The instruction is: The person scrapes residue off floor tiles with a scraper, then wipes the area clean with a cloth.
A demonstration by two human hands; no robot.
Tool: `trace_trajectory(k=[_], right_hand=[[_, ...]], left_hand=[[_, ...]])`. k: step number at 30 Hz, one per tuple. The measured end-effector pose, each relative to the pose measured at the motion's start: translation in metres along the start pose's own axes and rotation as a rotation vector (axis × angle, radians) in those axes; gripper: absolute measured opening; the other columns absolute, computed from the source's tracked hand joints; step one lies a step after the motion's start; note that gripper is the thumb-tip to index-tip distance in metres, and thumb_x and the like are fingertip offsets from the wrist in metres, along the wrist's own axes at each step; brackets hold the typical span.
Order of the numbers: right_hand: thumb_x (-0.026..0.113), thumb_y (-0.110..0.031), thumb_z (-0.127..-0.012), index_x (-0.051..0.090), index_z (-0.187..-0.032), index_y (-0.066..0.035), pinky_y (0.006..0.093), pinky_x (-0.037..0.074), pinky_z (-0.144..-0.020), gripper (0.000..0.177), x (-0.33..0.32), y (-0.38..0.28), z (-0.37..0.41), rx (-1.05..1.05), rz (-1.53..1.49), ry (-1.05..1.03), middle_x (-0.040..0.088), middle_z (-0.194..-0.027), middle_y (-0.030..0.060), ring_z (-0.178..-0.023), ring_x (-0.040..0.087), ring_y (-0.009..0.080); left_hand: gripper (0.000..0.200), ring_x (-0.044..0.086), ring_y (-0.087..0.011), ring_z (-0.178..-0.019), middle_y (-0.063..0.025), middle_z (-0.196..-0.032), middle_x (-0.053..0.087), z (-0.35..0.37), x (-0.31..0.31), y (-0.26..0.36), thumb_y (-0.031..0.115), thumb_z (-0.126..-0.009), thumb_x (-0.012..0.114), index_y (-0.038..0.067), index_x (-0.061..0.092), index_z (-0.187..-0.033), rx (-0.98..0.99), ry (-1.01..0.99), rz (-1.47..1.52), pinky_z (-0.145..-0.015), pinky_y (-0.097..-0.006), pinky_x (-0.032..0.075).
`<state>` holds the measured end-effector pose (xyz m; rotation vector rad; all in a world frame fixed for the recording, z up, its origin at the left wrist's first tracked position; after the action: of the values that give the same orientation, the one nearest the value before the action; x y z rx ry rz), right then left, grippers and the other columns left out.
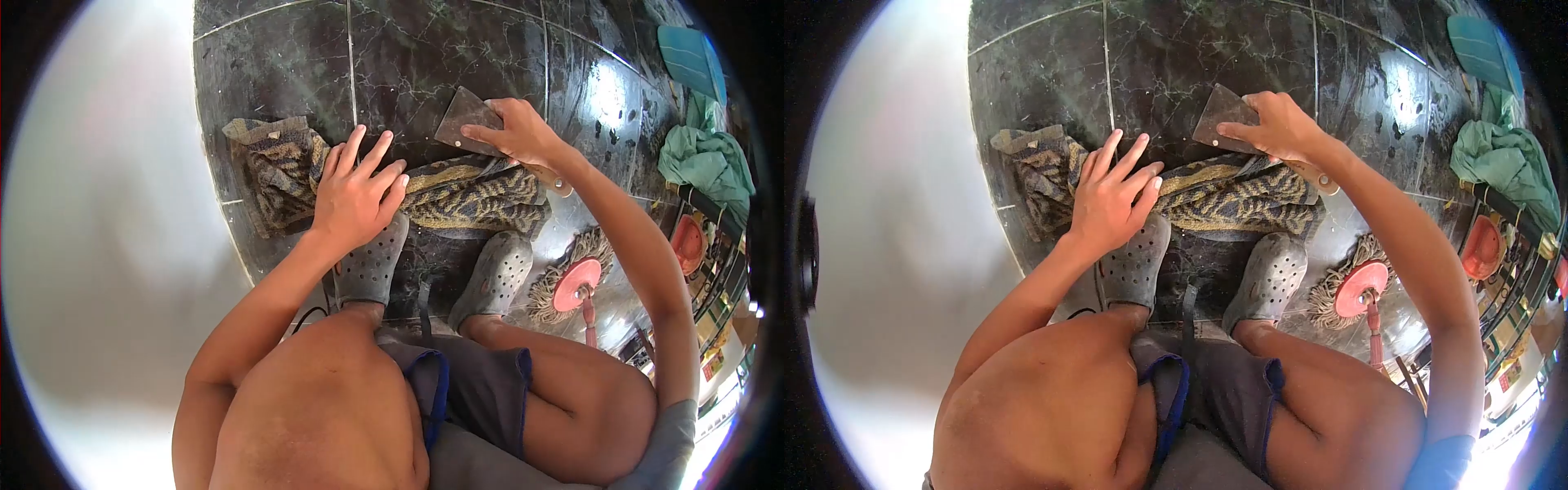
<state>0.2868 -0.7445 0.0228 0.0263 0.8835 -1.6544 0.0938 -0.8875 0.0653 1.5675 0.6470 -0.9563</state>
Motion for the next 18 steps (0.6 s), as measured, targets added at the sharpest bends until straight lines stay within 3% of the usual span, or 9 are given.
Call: trace_trajectory(k=[2,11,18], right_hand=[[0.077,-0.05,-0.093,0.064,-0.124,0.015,0.0333,0.053,-0.048,0.073,0.0046,0.0055,-0.002,0.006,0.006,-0.029,0.064,-0.059,0.0119,-0.049,0.068,0.0207],[0.077,-0.052,-0.092,0.054,-0.137,0.019,0.0341,0.055,-0.051,0.087,0.0078,-0.0007,-0.0062,0.004,0.029,-0.044,0.067,-0.062,0.0174,-0.052,0.071,0.0224],[0.076,-0.051,-0.093,0.052,-0.139,0.02,0.035,0.056,-0.052,0.088,0.0067,-0.0033,-0.0044,0.02,0.049,-0.036,0.067,-0.063,0.0187,-0.052,0.071,0.0234]], left_hand=[[0.03,0.048,-0.043,-0.142,-0.014,-0.147,0.063,0.0002,0.0,-0.0004,0.028,-0.102,0.061,0.009,0.079,-0.115,0.005,0.0,0.0,-0.114,-0.0549,0.039],[0.03,0.048,-0.0429,-0.142,-0.0144,-0.147,0.062,0.0004,-0.0014,-0.0013,0.027,-0.102,0.061,0.008,0.079,-0.116,0.017,-0.011,0.019,-0.113,-0.0545,0.039],[0.029,0.046,-0.0419,-0.143,-0.0136,-0.148,0.061,0.0005,-0.0015,-0.0019,0.026,-0.101,0.062,0.007,0.078,-0.116,0.021,-0.017,0.02,-0.113,-0.0547,0.04]])
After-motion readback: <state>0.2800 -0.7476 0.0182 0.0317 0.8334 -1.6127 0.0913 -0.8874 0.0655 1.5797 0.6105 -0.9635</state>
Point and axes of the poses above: each hand's wrist, its own z-axis away from the middle knuckle, its own x-axis out of the palm, y = z × x, the point moved 9 cm from there along -z, towards the middle knuckle
